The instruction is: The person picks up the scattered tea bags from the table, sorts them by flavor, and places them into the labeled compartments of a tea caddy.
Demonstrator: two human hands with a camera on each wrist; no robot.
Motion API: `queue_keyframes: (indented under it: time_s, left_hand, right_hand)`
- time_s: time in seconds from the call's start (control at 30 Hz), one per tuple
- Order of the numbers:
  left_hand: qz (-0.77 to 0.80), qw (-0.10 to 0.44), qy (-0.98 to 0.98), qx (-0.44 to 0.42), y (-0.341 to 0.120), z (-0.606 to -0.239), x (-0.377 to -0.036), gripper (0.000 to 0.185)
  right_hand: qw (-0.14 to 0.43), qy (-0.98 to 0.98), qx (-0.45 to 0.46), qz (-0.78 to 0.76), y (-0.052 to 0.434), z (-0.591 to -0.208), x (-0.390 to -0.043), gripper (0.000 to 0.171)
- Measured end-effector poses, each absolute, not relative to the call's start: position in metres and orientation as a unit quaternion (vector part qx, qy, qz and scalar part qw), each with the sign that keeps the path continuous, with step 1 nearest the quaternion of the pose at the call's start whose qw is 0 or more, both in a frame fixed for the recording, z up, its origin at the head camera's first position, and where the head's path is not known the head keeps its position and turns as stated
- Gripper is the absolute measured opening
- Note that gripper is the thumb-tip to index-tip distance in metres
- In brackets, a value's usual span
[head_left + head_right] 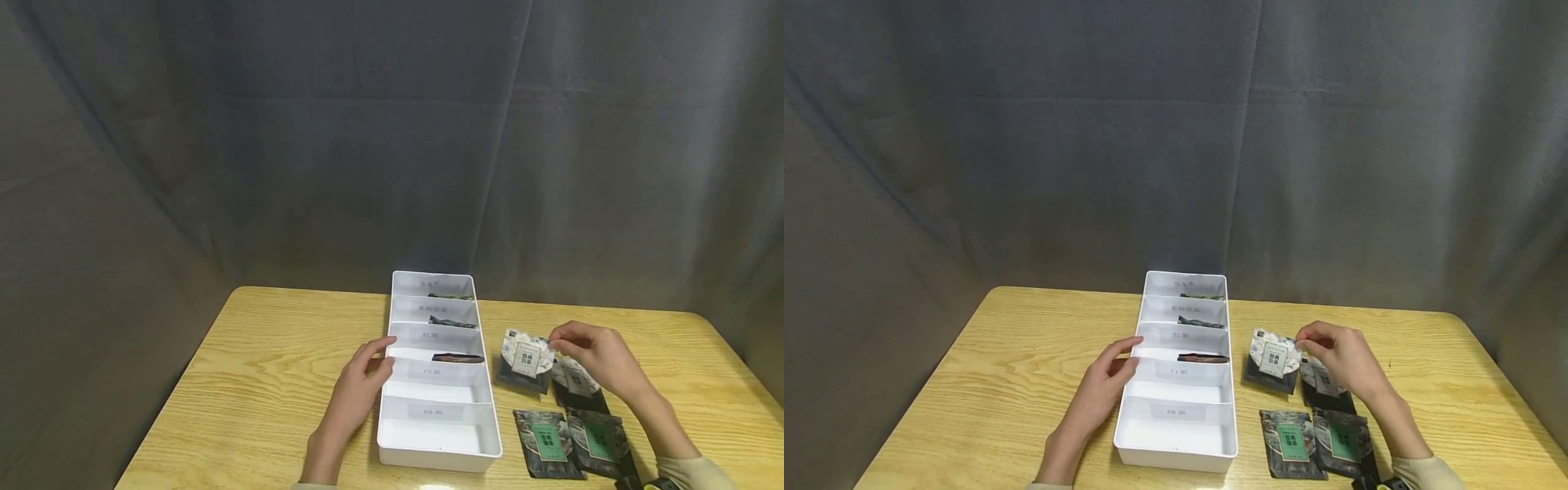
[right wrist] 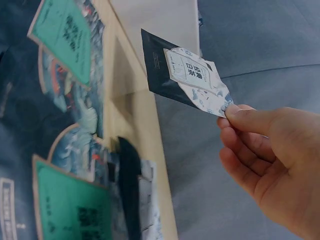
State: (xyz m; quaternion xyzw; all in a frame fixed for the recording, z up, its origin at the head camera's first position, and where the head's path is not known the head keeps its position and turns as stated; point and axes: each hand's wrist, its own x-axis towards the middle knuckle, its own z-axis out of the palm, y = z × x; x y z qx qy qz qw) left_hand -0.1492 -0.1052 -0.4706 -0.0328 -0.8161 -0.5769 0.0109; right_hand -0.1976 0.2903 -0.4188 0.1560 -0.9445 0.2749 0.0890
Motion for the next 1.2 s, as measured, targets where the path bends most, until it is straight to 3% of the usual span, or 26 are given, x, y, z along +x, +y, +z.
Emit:
queue_keyframes:
  time_s: [0.73,1.2]
  left_hand:
    - [-0.582,0.012,-0.812,-0.041,-0.104,-0.468,-0.15,0.037]
    - [-0.586,0.011,-0.809,-0.039,-0.105,-0.469,-0.149,0.038]
  right_hand:
    - [0.23,-0.914,0.154,0.297,0.27,-0.382,-0.179,0.008]
    - [0.255,-0.896,0.192,0.309,0.24,-0.374,-0.174,0.012]
